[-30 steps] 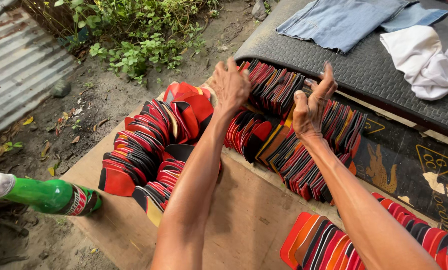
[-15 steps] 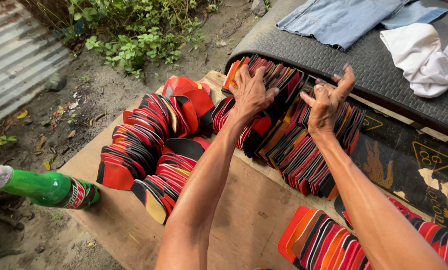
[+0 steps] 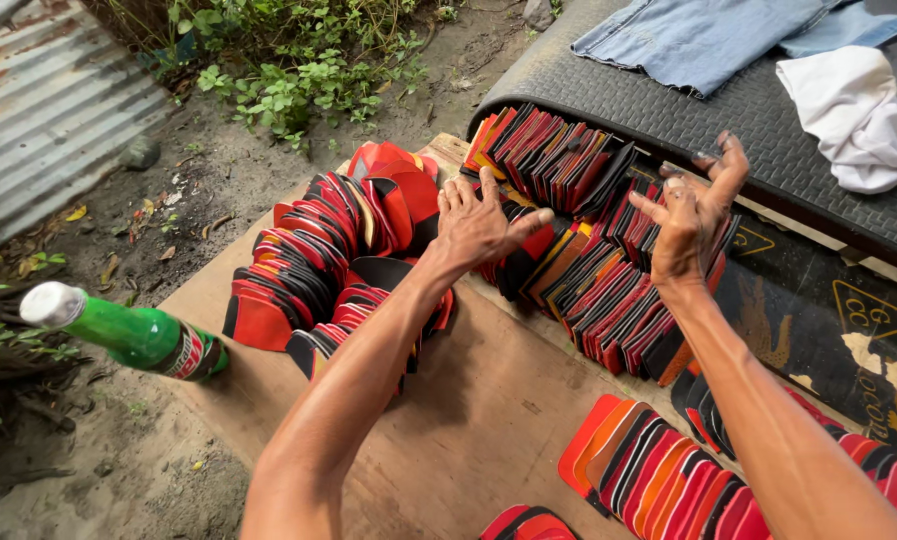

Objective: The person rubs the edges of small, colorful shoe parts with a black abrasive tool. They handle the parts one by one, picking them from a pile, rubbing the edges, and placing them back. The person also stacks and organizes the shoe parts on the wooden table.

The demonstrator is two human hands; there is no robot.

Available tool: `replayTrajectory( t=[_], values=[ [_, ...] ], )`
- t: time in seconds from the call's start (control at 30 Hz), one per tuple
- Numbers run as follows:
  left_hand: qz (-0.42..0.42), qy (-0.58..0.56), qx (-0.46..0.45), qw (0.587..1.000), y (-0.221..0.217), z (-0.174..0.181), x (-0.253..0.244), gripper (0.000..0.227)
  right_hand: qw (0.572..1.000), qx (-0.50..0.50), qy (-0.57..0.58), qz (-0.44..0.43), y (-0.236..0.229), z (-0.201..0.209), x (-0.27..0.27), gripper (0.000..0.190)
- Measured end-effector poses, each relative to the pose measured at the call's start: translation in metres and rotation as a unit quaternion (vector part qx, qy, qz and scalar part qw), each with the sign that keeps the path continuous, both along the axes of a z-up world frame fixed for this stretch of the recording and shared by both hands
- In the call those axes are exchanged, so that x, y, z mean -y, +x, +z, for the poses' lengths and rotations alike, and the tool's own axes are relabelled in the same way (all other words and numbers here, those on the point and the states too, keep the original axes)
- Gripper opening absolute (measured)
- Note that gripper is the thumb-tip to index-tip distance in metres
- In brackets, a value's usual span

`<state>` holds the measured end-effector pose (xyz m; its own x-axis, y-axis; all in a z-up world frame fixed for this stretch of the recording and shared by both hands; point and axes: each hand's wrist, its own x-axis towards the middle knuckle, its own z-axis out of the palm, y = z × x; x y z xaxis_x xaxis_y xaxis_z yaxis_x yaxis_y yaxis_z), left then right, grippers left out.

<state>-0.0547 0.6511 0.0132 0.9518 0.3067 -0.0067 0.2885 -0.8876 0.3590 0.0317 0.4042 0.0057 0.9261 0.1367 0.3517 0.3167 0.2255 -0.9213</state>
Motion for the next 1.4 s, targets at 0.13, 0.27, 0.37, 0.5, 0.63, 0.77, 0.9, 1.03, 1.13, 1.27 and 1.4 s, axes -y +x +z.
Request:
replayTrajectory(
  t=[0.13,0.27,0.37,0.5,0.63,0.77,0.9,1.03,1.13,1.27,1.4],
  values=[
    [0.023,-0.001,-0.115,0.993,0.0,0.017,0.003,0.138,1.0,-0.007,0.013,0.021,-0.023,0.018,0.007,0.063],
    [0.05,0.017,-0.155,0.986,0.011,0.033,0.011,0.137,0.999,0.008,0.011,0.031,-0.035,0.033,0.018,0.062],
    [0.054,0.033,-0.124,0.99,0.01,0.035,0.016,0.13,0.999,0.003,0.012,0.033,-0.036,0.036,0.027,0.064],
    [0.019,0.058,-0.079,0.995,0.006,0.028,0.014,0.122,0.999,-0.007,0.005,0.045,-0.039,0.024,0.041,0.063],
    [0.031,0.053,-0.079,0.995,0.009,0.026,0.011,0.136,0.999,-0.027,-0.002,0.041,-0.044,0.022,0.04,0.064],
    [0.055,0.037,-0.203,0.977,0.026,0.024,0.008,0.127,0.999,-0.008,-0.023,0.042,-0.046,0.022,0.042,0.064],
    [0.051,0.051,-0.225,0.972,0.04,0.021,0.0,0.127,0.999,-0.001,-0.038,0.035,-0.05,0.025,0.046,0.064],
    [0.049,0.055,-0.228,0.971,0.043,0.004,-0.006,0.127,0.997,-0.046,0.017,0.061,-0.065,0.022,0.044,0.063],
    [0.042,0.077,-0.204,0.975,0.046,0.006,-0.008,0.127,0.994,-0.056,0.058,0.076,-0.073,0.023,0.022,0.064],
    [0.026,0.095,-0.171,0.98,0.033,0.012,-0.001,0.127,0.995,-0.044,0.067,0.062,-0.082,0.02,-0.017,0.065],
    [0.011,0.087,-0.161,0.983,0.027,0.021,-0.002,0.128,0.998,-0.02,0.018,0.054,-0.088,0.019,-0.036,0.064]
  ],
)
